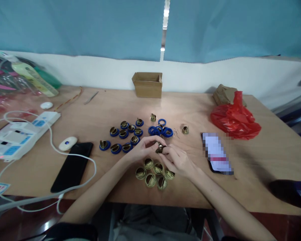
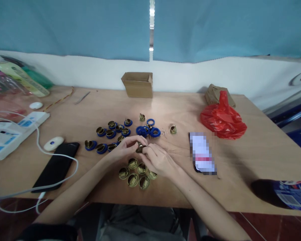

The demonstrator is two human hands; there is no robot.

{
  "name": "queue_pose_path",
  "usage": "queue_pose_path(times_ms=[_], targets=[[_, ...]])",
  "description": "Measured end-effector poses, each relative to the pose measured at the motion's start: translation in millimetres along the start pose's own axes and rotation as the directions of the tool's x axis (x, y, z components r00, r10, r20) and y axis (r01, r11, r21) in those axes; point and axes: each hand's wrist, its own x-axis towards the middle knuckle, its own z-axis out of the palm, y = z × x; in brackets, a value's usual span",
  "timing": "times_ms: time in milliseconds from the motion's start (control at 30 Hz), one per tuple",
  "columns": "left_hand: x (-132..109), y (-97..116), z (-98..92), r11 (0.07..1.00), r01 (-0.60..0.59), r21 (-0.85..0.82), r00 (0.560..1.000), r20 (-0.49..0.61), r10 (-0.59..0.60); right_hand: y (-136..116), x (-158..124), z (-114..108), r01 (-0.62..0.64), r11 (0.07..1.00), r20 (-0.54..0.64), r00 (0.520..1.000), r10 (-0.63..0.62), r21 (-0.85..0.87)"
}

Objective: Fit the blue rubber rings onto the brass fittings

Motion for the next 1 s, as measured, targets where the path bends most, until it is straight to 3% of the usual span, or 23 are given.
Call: queue_pose_path(times_ms=[367,500,667,833,1000], targets=[[0.3,7.9,1.9,0.999,0.012,0.034,1.0,-0.014,-0.012,-1.6,-0.6,-1.1,-0.042,0.999,-0.007,0.999,0.043,0.029],[0.1,6.3,4.7,0.995,0.084,0.051,0.99,-0.116,-0.078,0.3,-1.9,-1.3,-0.144,0.985,-0.022,0.989,0.147,0.098],[1.3,2.3,8.1,0.985,0.143,0.098,0.981,-0.142,-0.128,2.3,-2.8,-0.5,-0.284,0.948,-0.048,0.955,0.293,0.141],[1.9,-1.2,11.5,0.972,0.232,0.025,0.968,-0.1,-0.228,2.4,0.2,-1.9,-0.322,0.929,-0.057,0.94,0.337,0.182],[0.8,1.4,12.4,0.958,0.285,-0.033,0.956,-0.07,-0.287,2.8,1.7,-0.8,-0.418,0.866,-0.054,0.893,0.447,0.274]])
